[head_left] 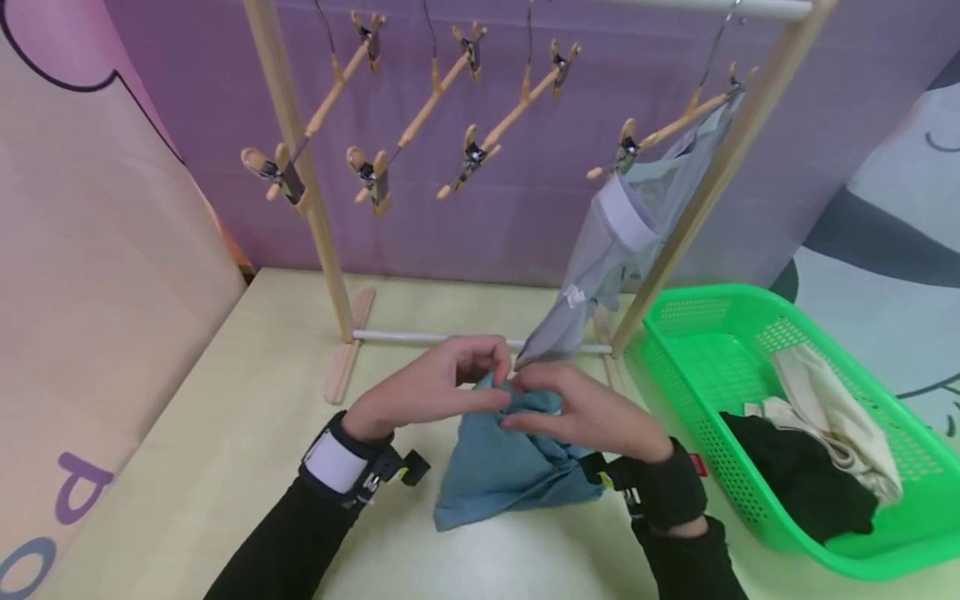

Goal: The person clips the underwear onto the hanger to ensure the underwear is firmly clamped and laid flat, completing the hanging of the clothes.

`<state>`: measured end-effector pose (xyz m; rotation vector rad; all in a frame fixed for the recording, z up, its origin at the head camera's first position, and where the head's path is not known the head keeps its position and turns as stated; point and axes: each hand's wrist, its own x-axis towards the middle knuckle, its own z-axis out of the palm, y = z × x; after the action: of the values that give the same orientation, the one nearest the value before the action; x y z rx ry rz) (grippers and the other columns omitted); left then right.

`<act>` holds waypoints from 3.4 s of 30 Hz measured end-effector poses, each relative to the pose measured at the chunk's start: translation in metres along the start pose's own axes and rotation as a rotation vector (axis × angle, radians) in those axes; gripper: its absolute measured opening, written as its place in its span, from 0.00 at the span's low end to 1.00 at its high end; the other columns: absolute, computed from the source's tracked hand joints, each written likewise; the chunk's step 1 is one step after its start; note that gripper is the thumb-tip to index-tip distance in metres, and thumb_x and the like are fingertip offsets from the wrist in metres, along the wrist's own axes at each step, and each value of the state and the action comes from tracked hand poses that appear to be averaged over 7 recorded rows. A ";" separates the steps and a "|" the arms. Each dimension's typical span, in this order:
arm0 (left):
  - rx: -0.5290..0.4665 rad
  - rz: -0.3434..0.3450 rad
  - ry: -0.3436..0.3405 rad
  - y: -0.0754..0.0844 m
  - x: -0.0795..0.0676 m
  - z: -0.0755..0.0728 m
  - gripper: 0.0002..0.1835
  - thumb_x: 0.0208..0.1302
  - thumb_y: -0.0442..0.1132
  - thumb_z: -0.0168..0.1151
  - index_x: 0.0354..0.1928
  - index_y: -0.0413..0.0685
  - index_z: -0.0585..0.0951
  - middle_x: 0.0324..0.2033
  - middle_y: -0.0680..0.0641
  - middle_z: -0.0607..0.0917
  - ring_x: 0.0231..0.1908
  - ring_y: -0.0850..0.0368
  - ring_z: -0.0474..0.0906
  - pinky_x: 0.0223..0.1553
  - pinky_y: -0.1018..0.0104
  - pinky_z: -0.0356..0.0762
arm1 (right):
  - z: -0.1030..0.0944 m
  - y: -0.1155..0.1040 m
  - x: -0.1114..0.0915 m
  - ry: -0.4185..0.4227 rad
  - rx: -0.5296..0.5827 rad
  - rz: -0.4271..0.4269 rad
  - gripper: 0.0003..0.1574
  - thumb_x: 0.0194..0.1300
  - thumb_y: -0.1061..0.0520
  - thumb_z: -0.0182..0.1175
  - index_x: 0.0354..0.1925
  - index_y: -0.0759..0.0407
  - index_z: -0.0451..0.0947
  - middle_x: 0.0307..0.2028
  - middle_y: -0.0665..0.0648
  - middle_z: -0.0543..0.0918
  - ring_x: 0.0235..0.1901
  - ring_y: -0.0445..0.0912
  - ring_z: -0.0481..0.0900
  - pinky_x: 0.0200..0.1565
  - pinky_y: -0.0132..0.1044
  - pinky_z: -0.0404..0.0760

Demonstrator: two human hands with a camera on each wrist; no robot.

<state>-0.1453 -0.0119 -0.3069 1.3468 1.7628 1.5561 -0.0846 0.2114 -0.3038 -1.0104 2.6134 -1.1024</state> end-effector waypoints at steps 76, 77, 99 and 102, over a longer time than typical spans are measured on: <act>0.466 -0.404 0.260 0.009 -0.105 -0.106 0.07 0.61 0.43 0.72 0.34 0.48 0.84 0.33 0.50 0.86 0.35 0.59 0.83 0.35 0.67 0.79 | -0.064 0.036 -0.078 0.174 -0.002 0.206 0.07 0.66 0.63 0.64 0.42 0.54 0.79 0.37 0.49 0.84 0.36 0.40 0.84 0.35 0.35 0.81; 0.466 -0.437 0.270 -0.005 -0.101 -0.107 0.08 0.61 0.42 0.72 0.34 0.46 0.85 0.33 0.49 0.86 0.33 0.59 0.82 0.35 0.67 0.78 | -0.060 0.047 -0.073 0.138 0.006 0.243 0.05 0.68 0.60 0.63 0.43 0.54 0.79 0.38 0.50 0.84 0.37 0.40 0.84 0.36 0.36 0.81; 0.549 -0.553 0.456 -0.077 -0.088 -0.106 0.08 0.63 0.31 0.67 0.41 0.33 0.84 0.35 0.38 0.86 0.33 0.51 0.84 0.35 0.61 0.82 | -0.029 0.105 -0.038 0.139 -0.230 0.391 0.05 0.69 0.61 0.61 0.42 0.60 0.82 0.39 0.55 0.84 0.42 0.52 0.82 0.42 0.45 0.80; 0.521 -0.585 0.401 -0.080 -0.089 -0.108 0.06 0.62 0.32 0.68 0.39 0.35 0.84 0.32 0.41 0.86 0.31 0.53 0.83 0.33 0.63 0.81 | -0.027 0.105 -0.037 0.062 -0.198 0.371 0.05 0.69 0.60 0.61 0.42 0.58 0.82 0.38 0.53 0.85 0.40 0.47 0.82 0.40 0.40 0.79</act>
<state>-0.2250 -0.1345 -0.3743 0.6025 2.6363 1.1210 -0.1223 0.3039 -0.3601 -0.4907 2.8440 -0.8129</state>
